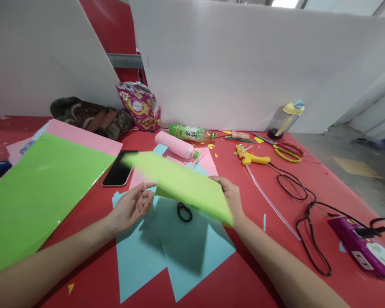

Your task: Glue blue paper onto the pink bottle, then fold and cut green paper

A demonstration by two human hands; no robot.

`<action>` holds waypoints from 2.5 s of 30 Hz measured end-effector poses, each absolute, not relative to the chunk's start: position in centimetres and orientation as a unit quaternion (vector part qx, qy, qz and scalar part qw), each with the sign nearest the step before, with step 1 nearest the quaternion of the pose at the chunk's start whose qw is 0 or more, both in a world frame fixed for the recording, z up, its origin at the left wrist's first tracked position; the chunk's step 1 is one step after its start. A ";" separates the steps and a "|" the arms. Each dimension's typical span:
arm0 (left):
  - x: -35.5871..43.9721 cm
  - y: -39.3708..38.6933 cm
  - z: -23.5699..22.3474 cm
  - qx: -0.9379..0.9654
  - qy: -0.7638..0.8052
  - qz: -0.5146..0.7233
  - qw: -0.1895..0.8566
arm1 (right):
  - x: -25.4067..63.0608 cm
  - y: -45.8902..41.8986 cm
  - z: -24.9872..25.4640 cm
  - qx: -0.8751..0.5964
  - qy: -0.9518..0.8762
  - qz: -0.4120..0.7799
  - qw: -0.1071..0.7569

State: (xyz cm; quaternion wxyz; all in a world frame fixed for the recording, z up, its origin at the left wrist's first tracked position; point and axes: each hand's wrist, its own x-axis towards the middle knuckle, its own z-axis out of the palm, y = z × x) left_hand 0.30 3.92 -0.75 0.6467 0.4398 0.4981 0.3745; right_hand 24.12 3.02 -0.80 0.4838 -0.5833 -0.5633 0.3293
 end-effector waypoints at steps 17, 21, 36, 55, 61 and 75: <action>1.0 3.3 -1.1 0.430 0.430 0.419 0.674 | 22.6 2.8 -0.3 -0.484 -0.472 0.681 0.280; 1.0 3.1 -1.5 0.484 0.429 0.381 0.660 | 22.6 3.2 -0.5 -0.495 -0.459 0.643 0.363; 0.7 3.1 -1.7 0.591 0.438 0.352 0.579 | 22.4 3.2 -0.5 -0.586 -0.494 0.514 0.386; 0.8 2.7 -1.5 0.650 0.411 0.263 0.582 | 24.1 4.6 -1.0 -0.613 -0.489 0.439 0.439; 1.0 2.5 -1.1 0.692 0.399 0.244 0.549 | 24.5 5.0 -0.9 -0.617 -0.484 0.426 0.451; 0.6 1.9 -1.1 0.735 0.383 0.230 0.509 | 24.6 5.1 -0.5 -0.645 -0.498 0.351 0.462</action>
